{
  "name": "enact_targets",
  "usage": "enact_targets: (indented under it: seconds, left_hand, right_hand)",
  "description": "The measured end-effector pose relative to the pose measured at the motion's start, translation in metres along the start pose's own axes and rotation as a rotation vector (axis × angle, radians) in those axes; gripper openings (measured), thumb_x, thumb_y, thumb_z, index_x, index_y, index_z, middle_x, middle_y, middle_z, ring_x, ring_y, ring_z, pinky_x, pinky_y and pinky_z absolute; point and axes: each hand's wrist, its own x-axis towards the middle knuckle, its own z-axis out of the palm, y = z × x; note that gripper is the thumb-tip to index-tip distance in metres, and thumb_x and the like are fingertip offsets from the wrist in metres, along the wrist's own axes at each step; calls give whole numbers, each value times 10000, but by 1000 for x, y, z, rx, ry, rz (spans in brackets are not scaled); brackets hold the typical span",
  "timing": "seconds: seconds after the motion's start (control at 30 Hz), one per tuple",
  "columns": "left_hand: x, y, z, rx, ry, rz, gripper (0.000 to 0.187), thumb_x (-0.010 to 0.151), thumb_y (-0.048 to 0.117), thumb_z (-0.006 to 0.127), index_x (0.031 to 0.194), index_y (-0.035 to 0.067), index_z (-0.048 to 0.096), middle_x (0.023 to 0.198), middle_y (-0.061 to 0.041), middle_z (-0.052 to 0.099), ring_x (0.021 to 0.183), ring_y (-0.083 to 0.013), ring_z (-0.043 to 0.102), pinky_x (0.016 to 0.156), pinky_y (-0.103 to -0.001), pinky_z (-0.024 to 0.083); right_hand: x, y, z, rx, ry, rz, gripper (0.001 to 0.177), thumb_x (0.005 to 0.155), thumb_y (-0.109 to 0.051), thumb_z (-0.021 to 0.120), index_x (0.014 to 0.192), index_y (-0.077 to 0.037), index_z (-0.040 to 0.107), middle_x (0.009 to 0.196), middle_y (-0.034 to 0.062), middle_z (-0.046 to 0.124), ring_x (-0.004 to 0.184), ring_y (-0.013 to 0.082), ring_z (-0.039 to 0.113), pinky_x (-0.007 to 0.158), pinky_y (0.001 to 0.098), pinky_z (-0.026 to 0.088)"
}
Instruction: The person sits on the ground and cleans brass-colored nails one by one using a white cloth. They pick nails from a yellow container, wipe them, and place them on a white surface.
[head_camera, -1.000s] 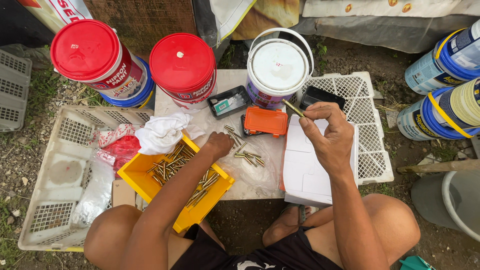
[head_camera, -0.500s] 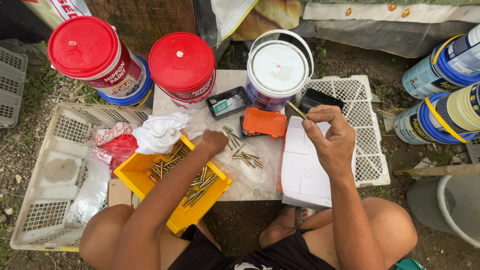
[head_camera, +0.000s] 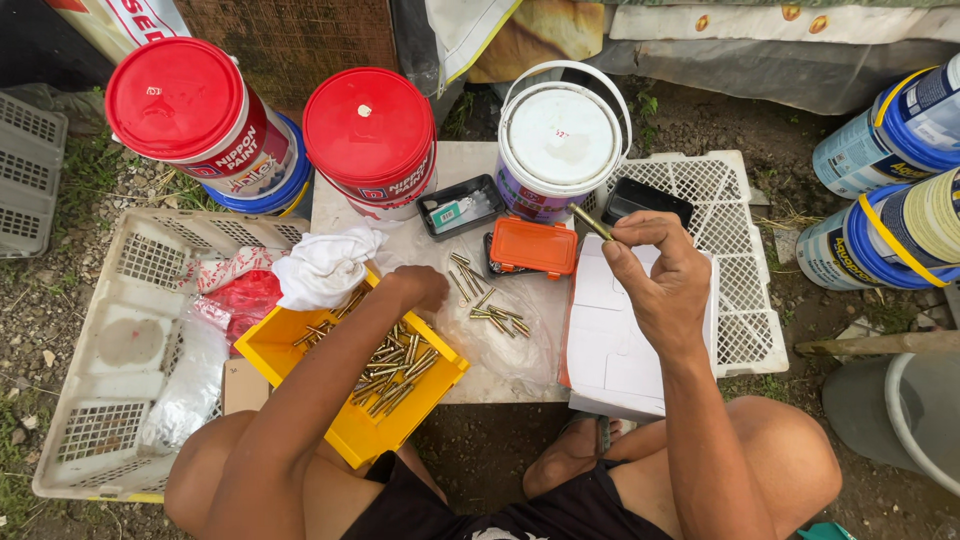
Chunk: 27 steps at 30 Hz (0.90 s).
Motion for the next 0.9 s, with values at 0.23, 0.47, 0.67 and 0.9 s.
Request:
enact_targets:
  seconds: [0.23,0.47,0.67,0.9]
  left_hand:
    - [-49,34,-35,-154,72,237,667,1003,197,552,1607,189,269,1491,-280,488,1408,-437,459,1190,-529,372]
    - [30,6,4,-116,107,142,652,956,303,657,1546,293,381,1455,-162,562,1361,-370,530,1132,-548,432]
    - [40,-38,30,333,178,-85,338,843,225,754,1174,157,737,1120,-113,744,1001,-359,713,673,-670,512]
    - [58,-28,49,284,87,73,496,960,146,576,1446,216,511,1322,-140,638,1218,-355,630,942,-567,526]
  right_hand:
    - [-1,4,2,12,2,-7,156,945,-106,772,990,25,701,822,112,646,1023,241,631,945,367,497]
    - [-1,12,-4,13,13,-30,157,933,-70,787,986,49,700,803,125,643,1047,274,633,973,381,486]
    - [1,12,-4,34,18,-35,163,947,-67,774,995,64,690,794,132,629,1039,284,629,972,385,488]
    - [-2,13,-2,19,6,-26,150,933,-58,784,982,55,699,779,125,638,1033,290,640,978,387,487]
